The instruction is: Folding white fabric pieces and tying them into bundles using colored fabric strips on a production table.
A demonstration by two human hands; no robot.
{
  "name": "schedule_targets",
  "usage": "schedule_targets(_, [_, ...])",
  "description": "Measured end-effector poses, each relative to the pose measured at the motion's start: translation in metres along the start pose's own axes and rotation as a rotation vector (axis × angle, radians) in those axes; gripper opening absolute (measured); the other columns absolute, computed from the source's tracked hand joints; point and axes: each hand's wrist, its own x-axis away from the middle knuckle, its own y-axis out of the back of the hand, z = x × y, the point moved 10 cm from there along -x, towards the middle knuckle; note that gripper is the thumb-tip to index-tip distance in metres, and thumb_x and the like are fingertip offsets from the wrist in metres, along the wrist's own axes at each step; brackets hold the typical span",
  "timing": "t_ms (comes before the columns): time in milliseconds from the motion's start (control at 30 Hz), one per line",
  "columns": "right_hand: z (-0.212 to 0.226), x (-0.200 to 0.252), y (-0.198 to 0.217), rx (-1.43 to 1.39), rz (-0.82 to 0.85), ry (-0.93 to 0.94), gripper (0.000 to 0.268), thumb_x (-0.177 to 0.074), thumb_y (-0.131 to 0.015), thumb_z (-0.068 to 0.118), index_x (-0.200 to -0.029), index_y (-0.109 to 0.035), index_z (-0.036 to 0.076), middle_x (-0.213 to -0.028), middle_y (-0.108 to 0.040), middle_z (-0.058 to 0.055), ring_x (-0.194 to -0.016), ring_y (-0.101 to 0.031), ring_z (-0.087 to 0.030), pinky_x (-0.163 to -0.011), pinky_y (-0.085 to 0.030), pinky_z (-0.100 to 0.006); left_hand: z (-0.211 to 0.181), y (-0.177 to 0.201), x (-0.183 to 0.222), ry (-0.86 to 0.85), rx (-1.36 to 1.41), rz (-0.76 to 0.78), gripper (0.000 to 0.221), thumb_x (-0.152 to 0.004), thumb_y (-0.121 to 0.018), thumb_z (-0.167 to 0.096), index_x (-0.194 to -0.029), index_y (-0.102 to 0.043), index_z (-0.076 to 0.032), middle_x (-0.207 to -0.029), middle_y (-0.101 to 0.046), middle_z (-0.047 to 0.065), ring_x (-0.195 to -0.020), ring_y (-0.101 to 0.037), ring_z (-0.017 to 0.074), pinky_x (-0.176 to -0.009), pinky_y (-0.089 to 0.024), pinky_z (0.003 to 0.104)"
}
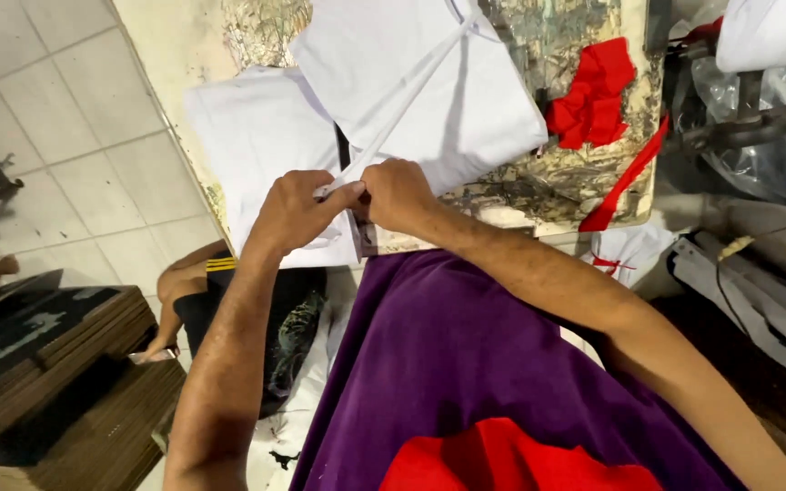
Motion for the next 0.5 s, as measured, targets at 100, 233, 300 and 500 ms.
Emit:
schedule_targets(100, [0.004, 0.000, 0.032, 0.243, -0.368, 0.204, 0.029, -0.093, -0.055, 0.021, -0.068, -0.067, 0.014, -0.070, -0.053, -0.006, -0.073, -0.052, -0.031, -0.059, -0.042, -0.043, -0.036, 0.016, -0.001, -0.235, -0.360, -0.156, 0.030, -0.099, -0.068, -0.031, -0.094, -0.073, -0.002, -0.069, -0.067, 0.017, -0.064, -0.069, 0.0321, -0.059, -0.053, 0.042])
schedule_targets(233, [0.041, 0.002, 0.072, -0.099, -0.219, 0.264, 0.047, -0.087, -0.069, 0.023, -0.130, -0.065, 0.003, -0.125, -0.052, -0.030, -0.123, -0.047, -0.054, -0.103, -0.040, -0.062, -0.083, 0.037, 0.007, -0.559, -0.445, -0.415, 0.017, -0.106, -0.060, -0.021, -0.099, -0.072, -0.012, -0.078, -0.068, 0.003, -0.073, -0.070, 0.0256, -0.063, -0.055, 0.035])
schedule_targets(300, [0.026, -0.006, 0.070, -0.564, -0.185, 0.308, 0.050, -0.097, -0.059, 0.013, -0.145, -0.049, 0.004, -0.145, -0.042, -0.024, -0.135, -0.043, -0.039, -0.113, -0.038, -0.051, -0.087, 0.034, -0.002, -0.632, -0.233, -0.322, 0.009, -0.103, -0.064, -0.014, -0.102, -0.070, -0.008, -0.082, -0.069, 0.009, -0.078, -0.071, 0.0311, -0.069, -0.055, 0.039])
schedule_targets(500, [-0.001, 0.008, 0.094, -0.558, -0.272, 0.115, 0.014, -0.100, -0.069, 0.017, -0.106, -0.076, 0.007, -0.093, -0.076, -0.007, -0.086, -0.064, -0.011, -0.078, -0.054, -0.032, -0.084, 0.007, -0.023, -0.652, 0.288, 0.024, 0.006, -0.101, -0.068, -0.015, -0.101, -0.071, -0.010, -0.084, -0.069, 0.005, -0.084, -0.057, 0.0084, -0.080, -0.052, 0.032])
